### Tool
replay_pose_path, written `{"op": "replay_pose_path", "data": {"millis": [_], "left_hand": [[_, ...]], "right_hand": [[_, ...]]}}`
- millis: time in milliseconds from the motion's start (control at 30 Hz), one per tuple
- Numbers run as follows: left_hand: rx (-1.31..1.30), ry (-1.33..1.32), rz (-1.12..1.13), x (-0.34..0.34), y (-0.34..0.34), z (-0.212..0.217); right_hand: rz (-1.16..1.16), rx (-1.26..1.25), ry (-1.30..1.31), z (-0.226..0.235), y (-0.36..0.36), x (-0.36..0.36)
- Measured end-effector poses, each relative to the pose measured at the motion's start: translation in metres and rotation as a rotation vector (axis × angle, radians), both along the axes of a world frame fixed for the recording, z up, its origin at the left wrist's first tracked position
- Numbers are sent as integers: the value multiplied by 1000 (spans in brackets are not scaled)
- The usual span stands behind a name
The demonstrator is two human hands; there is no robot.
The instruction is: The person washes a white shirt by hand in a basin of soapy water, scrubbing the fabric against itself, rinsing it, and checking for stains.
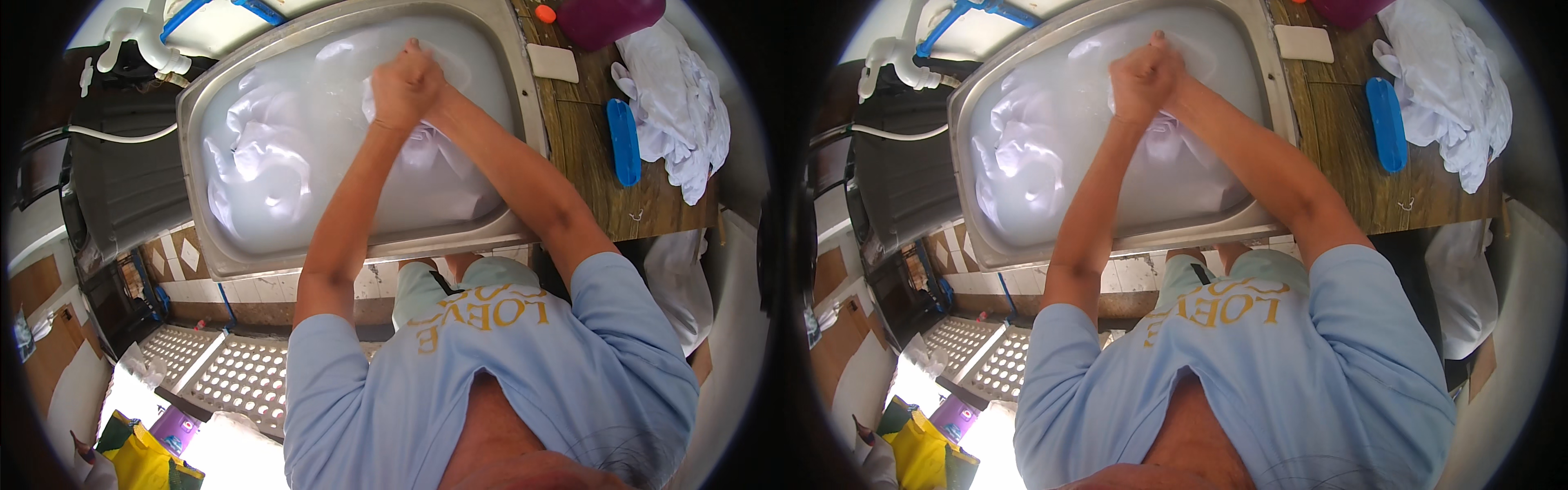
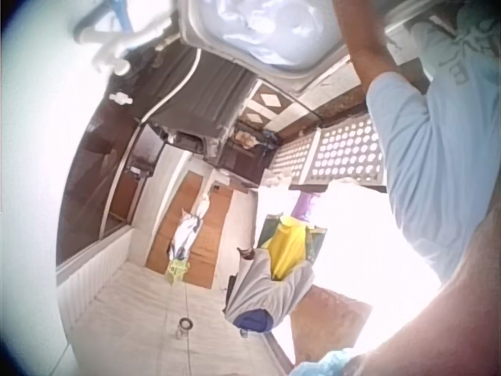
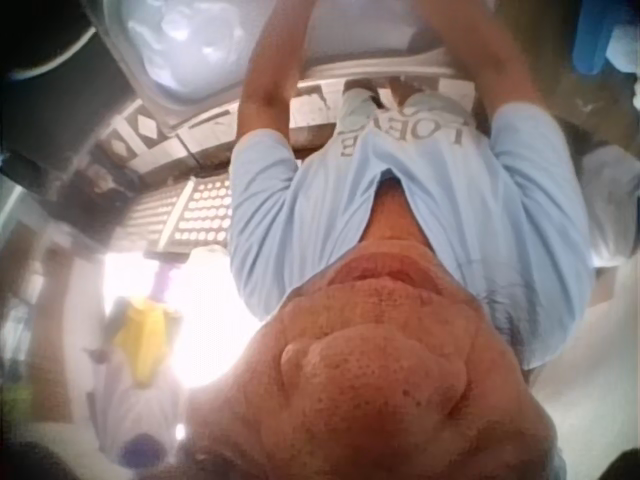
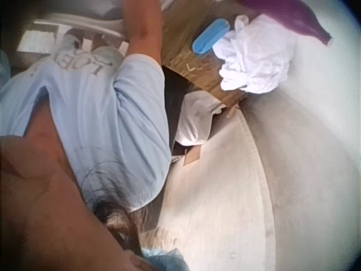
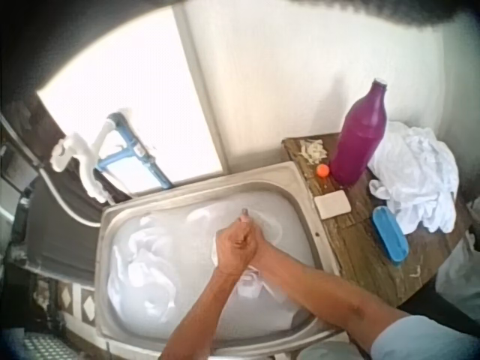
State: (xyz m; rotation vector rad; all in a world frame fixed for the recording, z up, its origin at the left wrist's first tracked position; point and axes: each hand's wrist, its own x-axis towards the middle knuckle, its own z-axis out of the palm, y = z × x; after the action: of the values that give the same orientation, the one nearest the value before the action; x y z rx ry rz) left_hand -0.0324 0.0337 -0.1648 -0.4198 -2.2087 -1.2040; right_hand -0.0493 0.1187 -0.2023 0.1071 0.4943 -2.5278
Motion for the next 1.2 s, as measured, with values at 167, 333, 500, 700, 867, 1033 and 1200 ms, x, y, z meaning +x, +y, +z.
{"op": "replay_pose_path", "data": {"millis": [167, 333, 500, 700, 867, 1033, 1200], "left_hand": [[176, -360, 269, -7, -53, -8], [230, -160, 38, 11, -3, 27], [-103, -21, 90, 0, -10, 0], [3, -19, 109, 7, 4, 11], [5, 4, 116, 5, -3, 6], [234, -307, 260, -9, -54, -5], [315, -248, 85, 4, -30, 9]], "right_hand": [[37, 334, -252, 26, -18, -3], [-50, 327, -162, 18, -12, -6], [-32, 202, -311, 24, -18, 5], [94, 192, -7, -13, -6, -14], [-82, 368, -437, 52, -21, 7], [-5, 395, -262, 35, -17, -2], [-110, 528, -344, 35, -21, -8]]}}
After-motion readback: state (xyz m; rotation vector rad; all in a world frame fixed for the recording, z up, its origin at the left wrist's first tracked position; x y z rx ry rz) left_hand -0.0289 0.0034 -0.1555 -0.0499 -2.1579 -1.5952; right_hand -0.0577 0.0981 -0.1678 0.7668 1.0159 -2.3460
